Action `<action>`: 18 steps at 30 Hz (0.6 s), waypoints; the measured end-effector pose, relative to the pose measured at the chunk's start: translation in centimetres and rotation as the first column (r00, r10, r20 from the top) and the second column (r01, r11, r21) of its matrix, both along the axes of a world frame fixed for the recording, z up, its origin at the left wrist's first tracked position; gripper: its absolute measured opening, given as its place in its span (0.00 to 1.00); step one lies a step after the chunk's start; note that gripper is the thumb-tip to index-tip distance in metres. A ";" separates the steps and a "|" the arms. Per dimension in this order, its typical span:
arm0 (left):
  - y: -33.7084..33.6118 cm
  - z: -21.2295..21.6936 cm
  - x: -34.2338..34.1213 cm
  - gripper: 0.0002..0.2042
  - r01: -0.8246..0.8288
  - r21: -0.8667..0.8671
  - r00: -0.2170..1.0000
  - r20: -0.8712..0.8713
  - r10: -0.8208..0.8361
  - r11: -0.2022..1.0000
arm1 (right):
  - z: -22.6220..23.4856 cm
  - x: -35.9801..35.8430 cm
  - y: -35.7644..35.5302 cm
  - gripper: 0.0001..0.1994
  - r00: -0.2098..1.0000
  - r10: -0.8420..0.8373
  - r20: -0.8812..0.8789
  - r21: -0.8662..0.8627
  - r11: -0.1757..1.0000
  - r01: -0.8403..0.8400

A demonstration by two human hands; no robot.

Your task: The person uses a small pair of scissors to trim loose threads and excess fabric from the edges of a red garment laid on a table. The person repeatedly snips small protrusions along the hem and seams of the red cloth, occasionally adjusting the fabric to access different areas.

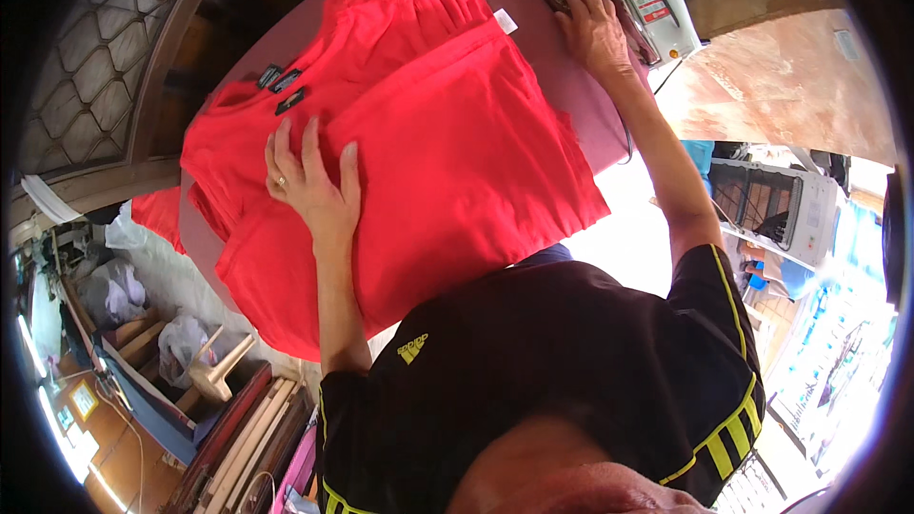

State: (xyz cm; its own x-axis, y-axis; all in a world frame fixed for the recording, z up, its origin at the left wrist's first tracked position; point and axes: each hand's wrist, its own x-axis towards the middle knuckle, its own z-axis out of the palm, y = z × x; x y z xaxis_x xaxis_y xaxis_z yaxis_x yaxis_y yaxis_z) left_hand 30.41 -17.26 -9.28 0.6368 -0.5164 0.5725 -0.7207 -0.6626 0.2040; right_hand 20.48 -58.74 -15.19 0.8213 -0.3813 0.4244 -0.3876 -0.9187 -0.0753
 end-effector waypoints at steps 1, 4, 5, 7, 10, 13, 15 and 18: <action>-0.6 -0.2 0.4 0.22 0.064 -0.128 0.998 0.024 -0.061 0.990 | 0.4 0.1 -0.1 0.17 0.999 0.039 -0.007 0.004 0.999 -0.039; -5.4 0.7 -0.7 0.16 0.295 -0.199 0.953 -0.007 -0.303 0.934 | 1.7 -0.5 -0.6 0.16 0.986 0.165 0.000 0.073 0.984 -0.165; -6.8 0.6 -0.9 0.15 0.372 -0.218 0.922 -0.029 -0.387 0.902 | 1.2 -0.8 -1.2 0.16 0.984 0.175 0.014 0.083 0.981 -0.176; -9.4 0.5 -2.2 0.15 0.369 -0.316 0.901 -0.109 -0.420 0.874 | 0.2 -1.1 -2.5 0.17 0.981 0.190 0.038 0.102 0.976 -0.193; -11.8 0.3 -3.4 0.16 0.346 -0.339 0.903 -0.131 -0.409 0.875 | -1.1 -1.1 -5.0 0.14 0.986 0.162 0.028 0.062 0.985 -0.164; -12.4 -0.7 -4.0 0.14 0.320 -0.341 0.922 -0.102 -0.373 0.884 | -0.7 -1.5 -5.3 0.09 0.976 0.042 0.212 0.436 0.890 -0.133; -12.5 -1.4 -4.4 0.11 0.290 -0.346 0.938 -0.080 -0.336 0.892 | 1.7 -2.3 -3.3 0.10 0.932 0.005 0.362 0.744 0.601 -0.292; -12.3 -1.6 -4.7 0.07 0.237 -0.319 0.961 -0.062 -0.270 0.918 | 6.0 -4.3 3.8 0.12 0.841 -0.009 0.541 0.841 0.040 -0.540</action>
State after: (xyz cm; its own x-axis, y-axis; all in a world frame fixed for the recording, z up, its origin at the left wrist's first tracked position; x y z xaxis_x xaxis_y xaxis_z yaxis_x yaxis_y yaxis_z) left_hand 25.67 -29.59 -10.90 0.5711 -0.4789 0.6667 -0.8206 -0.3541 0.4486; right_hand 16.16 -54.96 -9.15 0.8845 -0.4462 0.1359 0.1724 0.0420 -0.9841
